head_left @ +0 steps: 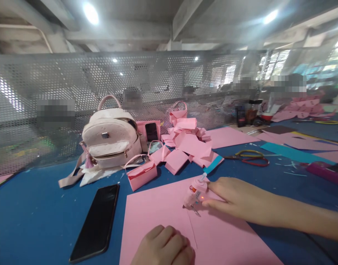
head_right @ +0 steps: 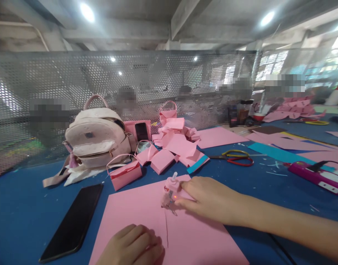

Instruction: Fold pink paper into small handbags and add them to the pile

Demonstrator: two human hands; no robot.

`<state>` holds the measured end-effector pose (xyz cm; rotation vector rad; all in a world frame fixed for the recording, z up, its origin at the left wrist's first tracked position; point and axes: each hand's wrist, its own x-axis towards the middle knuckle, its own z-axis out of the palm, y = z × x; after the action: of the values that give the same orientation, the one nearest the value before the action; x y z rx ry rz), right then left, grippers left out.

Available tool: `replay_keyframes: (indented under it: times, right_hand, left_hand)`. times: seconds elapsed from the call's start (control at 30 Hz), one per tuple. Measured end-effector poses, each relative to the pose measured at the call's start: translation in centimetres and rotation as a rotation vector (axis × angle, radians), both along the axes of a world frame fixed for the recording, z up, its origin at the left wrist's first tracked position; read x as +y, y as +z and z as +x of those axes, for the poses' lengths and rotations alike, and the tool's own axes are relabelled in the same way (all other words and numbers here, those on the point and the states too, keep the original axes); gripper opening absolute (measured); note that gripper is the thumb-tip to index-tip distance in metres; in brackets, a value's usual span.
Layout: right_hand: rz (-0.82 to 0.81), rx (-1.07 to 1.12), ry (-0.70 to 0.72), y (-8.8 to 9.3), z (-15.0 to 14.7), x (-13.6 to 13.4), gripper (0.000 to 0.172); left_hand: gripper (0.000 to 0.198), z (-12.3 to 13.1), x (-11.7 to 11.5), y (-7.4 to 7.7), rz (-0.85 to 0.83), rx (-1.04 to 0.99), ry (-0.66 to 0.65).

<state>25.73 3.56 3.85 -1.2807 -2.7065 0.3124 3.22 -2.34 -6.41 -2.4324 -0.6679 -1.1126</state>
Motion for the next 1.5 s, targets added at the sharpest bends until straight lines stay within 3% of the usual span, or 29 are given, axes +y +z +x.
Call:
replay_keyframes:
  times: [0.47, 1.03, 1.5]
  right_hand:
    - [0.048, -0.151, -0.023, -0.8, 0.5, -1.5, 0.028]
    - [0.245, -0.103, 0.031, -2.2, 1.2, -2.5, 0.022]
    - [0.257, -0.068, 0.025, -2.9, 1.7, -2.6, 0.025]
  left_hand:
    - [0.017, 0.0, 0.0, -0.1, 0.007, -0.005, 0.004]
    - [0.016, 0.0, 0.0, -0.1, 0.023, 0.015, 0.008]
    - [0.012, 0.0, -0.1, 0.1, -0.028, 0.017, 0.005]
